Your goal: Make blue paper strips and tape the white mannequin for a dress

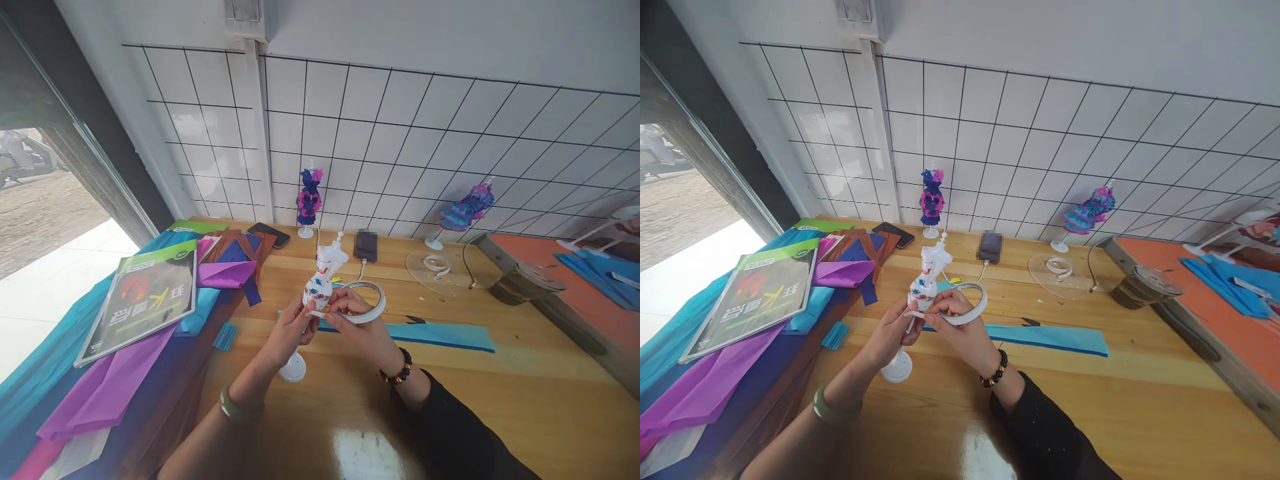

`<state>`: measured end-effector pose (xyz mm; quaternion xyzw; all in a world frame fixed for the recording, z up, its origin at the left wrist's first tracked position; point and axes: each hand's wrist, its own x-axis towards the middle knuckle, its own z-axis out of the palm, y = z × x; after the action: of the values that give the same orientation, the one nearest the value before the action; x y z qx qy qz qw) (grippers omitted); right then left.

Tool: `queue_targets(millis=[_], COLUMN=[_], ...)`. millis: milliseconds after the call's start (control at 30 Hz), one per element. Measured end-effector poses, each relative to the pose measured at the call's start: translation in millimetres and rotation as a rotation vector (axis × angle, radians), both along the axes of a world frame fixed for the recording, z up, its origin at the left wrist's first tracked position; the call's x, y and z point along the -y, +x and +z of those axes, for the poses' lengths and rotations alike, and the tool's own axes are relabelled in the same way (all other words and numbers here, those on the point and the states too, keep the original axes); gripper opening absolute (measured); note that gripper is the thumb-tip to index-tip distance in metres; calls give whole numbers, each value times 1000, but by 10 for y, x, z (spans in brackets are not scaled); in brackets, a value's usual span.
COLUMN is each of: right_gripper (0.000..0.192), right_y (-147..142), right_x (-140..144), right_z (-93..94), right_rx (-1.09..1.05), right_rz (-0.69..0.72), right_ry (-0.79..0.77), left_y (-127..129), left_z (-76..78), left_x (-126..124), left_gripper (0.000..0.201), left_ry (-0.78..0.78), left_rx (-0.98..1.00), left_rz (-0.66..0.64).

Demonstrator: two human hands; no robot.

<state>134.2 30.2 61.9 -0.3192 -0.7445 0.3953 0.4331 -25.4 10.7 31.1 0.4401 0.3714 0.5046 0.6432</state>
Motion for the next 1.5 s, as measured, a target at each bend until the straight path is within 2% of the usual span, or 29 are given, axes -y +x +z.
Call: queue_targets(millis=[233, 400, 667, 800, 1033, 1500], right_gripper=[10, 10, 15, 19, 21, 21], right_y=[-17, -16, -38, -45, -52, -62], right_x=[-8, -19, -15, -18, -11, -14], right_z=[-41, -65, -68, -71, -54, -59], right_rx=[-13, -32, -43, -22, -9, -5], right_rz=[-60, -75, -122, -151, -141, -145], right_ry=[-37, -35, -56, -58, -62, -65], left_y=[-18, -26, -12, -10, -8, 3], left_z=[-55, -82, -46, -11, 3, 18], left_x=[-18, -35, -13, 5, 10, 7], left_gripper=[36, 37, 43, 39, 31, 38], left_ry=[-31, -55, -48, -33, -38, -77], left_rx=[137, 169, 167, 152, 117, 97], left_rz=[-80, -74, -69, -52, -50, -23])
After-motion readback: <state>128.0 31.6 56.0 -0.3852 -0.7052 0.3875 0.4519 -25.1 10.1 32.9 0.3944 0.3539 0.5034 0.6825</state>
